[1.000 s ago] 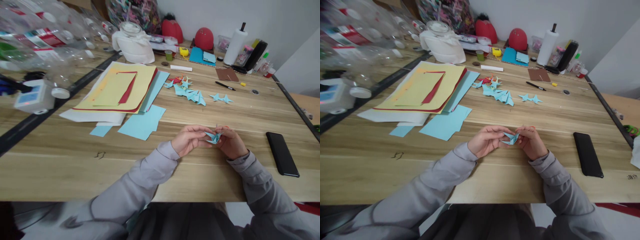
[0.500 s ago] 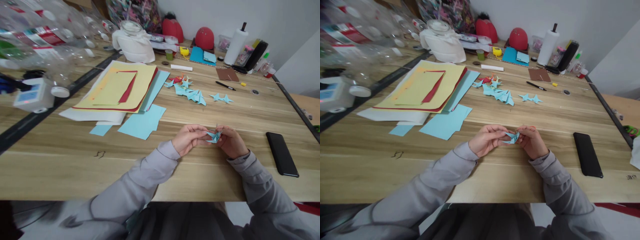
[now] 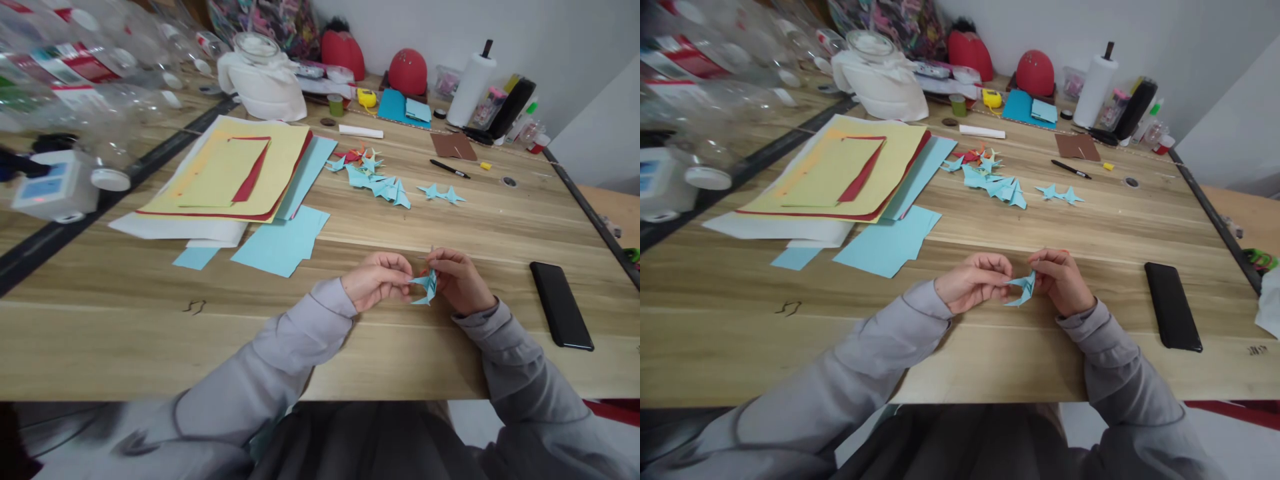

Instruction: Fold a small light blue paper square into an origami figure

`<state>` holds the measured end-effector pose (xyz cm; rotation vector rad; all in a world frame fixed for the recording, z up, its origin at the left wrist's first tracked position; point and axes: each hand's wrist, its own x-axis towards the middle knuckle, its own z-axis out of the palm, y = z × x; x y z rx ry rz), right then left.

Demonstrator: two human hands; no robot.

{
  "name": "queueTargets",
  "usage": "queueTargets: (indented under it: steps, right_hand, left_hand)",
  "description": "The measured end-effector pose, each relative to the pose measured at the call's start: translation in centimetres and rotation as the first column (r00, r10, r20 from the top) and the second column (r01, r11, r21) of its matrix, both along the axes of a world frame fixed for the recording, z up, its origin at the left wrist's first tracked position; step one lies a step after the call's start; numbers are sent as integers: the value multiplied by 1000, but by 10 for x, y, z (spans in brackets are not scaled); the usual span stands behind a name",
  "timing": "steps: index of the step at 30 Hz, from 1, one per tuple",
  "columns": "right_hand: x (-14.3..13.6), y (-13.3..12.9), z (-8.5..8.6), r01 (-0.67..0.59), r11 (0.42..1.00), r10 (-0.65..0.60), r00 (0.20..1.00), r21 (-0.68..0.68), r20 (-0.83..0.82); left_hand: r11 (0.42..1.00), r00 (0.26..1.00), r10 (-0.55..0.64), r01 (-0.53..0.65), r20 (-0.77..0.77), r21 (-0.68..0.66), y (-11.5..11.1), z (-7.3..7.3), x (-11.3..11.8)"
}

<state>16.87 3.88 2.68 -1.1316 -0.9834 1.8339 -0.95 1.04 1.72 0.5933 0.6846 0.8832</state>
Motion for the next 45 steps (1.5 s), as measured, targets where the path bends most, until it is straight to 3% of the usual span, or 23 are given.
queueTargets:
  steps: [15,27,45]
  right_hand:
    - [2,2,-1,13,1000,-13,1000,10,12]
    - [1,2,3,25,999,-26,999,-38,-21]
    - [-1,1,3,12,1000,-12,1000,-12,-25]
  left_hand:
    - [996,990,85,-88,-113,-16,3,2,-1]
    - [998,991,-56,55,-125,-17,-1,3,1]
    - [999,998,-25,28,-58,38,0,3,0]
